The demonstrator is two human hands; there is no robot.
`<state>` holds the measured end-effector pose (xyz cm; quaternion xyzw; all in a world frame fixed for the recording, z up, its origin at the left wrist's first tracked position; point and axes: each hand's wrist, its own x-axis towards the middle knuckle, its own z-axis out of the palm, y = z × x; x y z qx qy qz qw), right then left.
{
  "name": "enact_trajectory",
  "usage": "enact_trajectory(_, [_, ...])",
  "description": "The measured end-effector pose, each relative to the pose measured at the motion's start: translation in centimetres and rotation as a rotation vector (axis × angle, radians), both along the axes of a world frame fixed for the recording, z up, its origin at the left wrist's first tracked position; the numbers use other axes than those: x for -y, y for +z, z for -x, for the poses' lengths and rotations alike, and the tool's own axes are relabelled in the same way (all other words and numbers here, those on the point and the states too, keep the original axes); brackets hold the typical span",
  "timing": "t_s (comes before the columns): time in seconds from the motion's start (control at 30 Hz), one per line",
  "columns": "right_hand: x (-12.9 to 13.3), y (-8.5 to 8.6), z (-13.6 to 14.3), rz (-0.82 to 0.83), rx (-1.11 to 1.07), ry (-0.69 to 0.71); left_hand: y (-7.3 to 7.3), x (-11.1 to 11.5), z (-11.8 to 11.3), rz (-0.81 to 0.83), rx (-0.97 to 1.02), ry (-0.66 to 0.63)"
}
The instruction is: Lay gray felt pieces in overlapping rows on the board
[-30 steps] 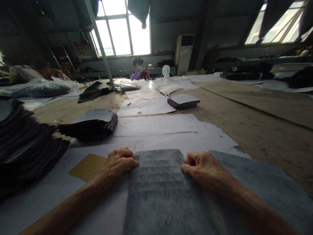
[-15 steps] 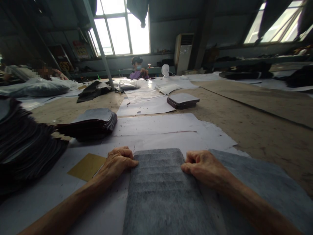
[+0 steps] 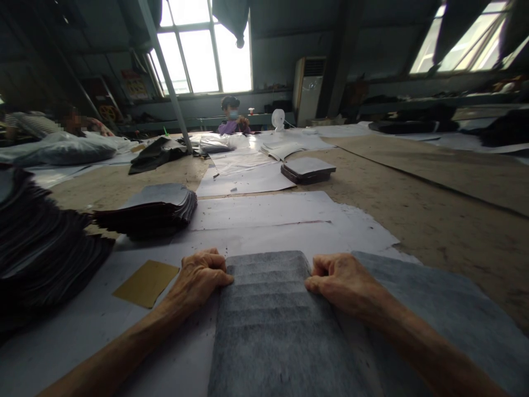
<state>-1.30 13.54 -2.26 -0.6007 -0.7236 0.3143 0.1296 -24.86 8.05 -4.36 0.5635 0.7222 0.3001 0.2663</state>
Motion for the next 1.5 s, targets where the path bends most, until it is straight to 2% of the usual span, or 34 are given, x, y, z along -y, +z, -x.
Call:
enact_trajectory(0.63, [0.4, 0.2, 0.8, -0.088, 0.215, -0.016, 0.3, 0.3, -0.4, -0.014, -0.214, -0.056])
enact_trajectory(1.13, [0.5, 0.2, 0.9, -0.118, 0.187, 0.001, 0.3, 0.5, -0.4, -0.010, -0.284, -0.062])
enact_trajectory(1.33, [0.9, 0.6, 1.4, -0.133, 0.351, -0.019, 0.7, 0.7, -0.6, -0.001, -0.287, -0.020])
enact_trajectory(1.5, [1.5, 1.1, 1.5, -0.158, 0.437, -0.015, 0.4, 0.8, -0.8, -0.037, -0.352, 0.011])
